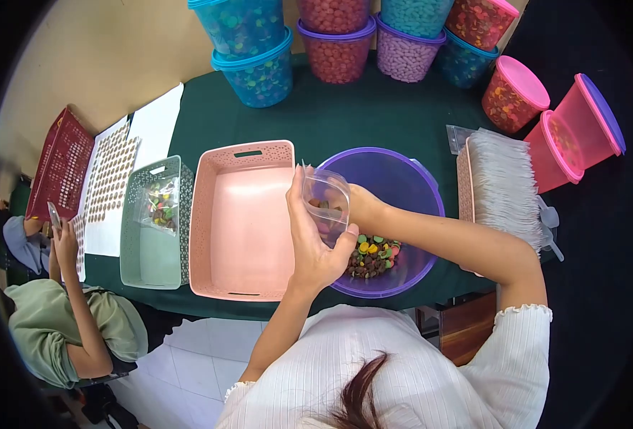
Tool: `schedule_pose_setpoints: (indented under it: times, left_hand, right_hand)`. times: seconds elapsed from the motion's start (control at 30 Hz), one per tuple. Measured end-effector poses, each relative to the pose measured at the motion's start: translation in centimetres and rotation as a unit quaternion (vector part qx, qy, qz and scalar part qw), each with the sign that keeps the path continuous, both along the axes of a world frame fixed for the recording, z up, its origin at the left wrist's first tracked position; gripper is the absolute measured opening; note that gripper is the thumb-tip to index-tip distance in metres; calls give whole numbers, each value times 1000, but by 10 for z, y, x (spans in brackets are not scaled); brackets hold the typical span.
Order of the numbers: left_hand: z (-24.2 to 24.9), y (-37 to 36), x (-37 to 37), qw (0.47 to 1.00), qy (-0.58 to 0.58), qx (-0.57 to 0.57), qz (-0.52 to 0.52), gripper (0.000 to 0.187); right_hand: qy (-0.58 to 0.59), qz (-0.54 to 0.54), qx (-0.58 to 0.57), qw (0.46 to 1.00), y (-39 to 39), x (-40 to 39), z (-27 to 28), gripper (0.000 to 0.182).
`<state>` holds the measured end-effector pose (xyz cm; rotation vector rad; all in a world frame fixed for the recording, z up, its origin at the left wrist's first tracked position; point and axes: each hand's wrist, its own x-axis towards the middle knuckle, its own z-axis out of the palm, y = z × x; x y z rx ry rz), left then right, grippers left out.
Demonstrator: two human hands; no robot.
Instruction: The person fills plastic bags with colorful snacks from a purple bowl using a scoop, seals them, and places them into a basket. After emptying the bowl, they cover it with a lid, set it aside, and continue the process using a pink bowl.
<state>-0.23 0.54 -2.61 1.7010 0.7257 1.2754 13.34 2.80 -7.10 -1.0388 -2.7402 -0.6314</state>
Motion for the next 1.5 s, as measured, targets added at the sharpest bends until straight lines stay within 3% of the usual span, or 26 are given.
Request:
schedule_pose_setpoints:
  times: [0.07,0.13,0.27,0.33,0.4,0.47,0.57,0.7,0.77,0.8,0.87,0.93,1.0,1.03,1.27,1.33,1.47,1.5]
  left_hand:
    - [1,0,0,1000,5,0,-3,81]
    - [1,0,0,1000,3,0,-2,81]
    - [3,-3,0,999,2,-41,-4,81]
    - [3,-3,0,999,4,-43,-5,81]
    - [3,-3,1,999,5,-43,-7,81]
    - [2,-2,0,999,7,-31,-7,81]
    - [3,-4,0,999,19,-34,-3,82]
    - [2,-3,0,999,9,-38,-4,82]
    - [2,-3,0,999,5,-46,-8,82]
    - [2,-3,-1,999,5,-46,-6,82]
    - [2,-3,-1,999,5,-42,-9,81]
    - [6,-4,0,999,-10,-50,-13,81]
    - [6,-4,1,998,-26,-57,-21,81]
    - [4,-3,-1,998,-18,-60,-23,82]
    - [7,-3,1,989,-105,-99,-25,85]
    - [2,-1,-1,991,-98,-86,-30,84]
    - [4,-2,-3,997,-35,-61,-38,80]
    - [6,-2,-2,997,-36,-60,-38,80]
  right_hand:
    - [-40,-15,-9,999,2,-2,-6,14]
    - [-128,-64,-138,980,3,-2,-9,16]
    - [-157,-105,-127,974,5,9,-39,18]
    - [-210,-145,-204,945,6,12,-35,20]
    - [-219,-157,-238,933,7,13,-33,21]
    - [-178,-170,-377,893,7,14,-32,23]
    - [-189,-158,-413,877,6,14,-38,28]
    - [-215,-149,-441,858,3,9,3,30]
    - [-228,-164,-524,804,12,12,16,29]
    - [-229,-163,-523,805,15,14,26,29]
    - [-142,-204,-642,725,18,25,47,27]
    - [-106,-192,-647,730,16,36,52,25]
    - [77,-163,-771,611,15,50,42,24]
    - [98,-157,-781,597,11,53,35,21]
    - [88,-164,-774,605,11,59,50,23]
    - [181,-149,-745,625,7,66,64,21]
    - [234,-140,-720,638,-3,75,119,20]
    - [253,-143,-690,663,-4,81,130,21]
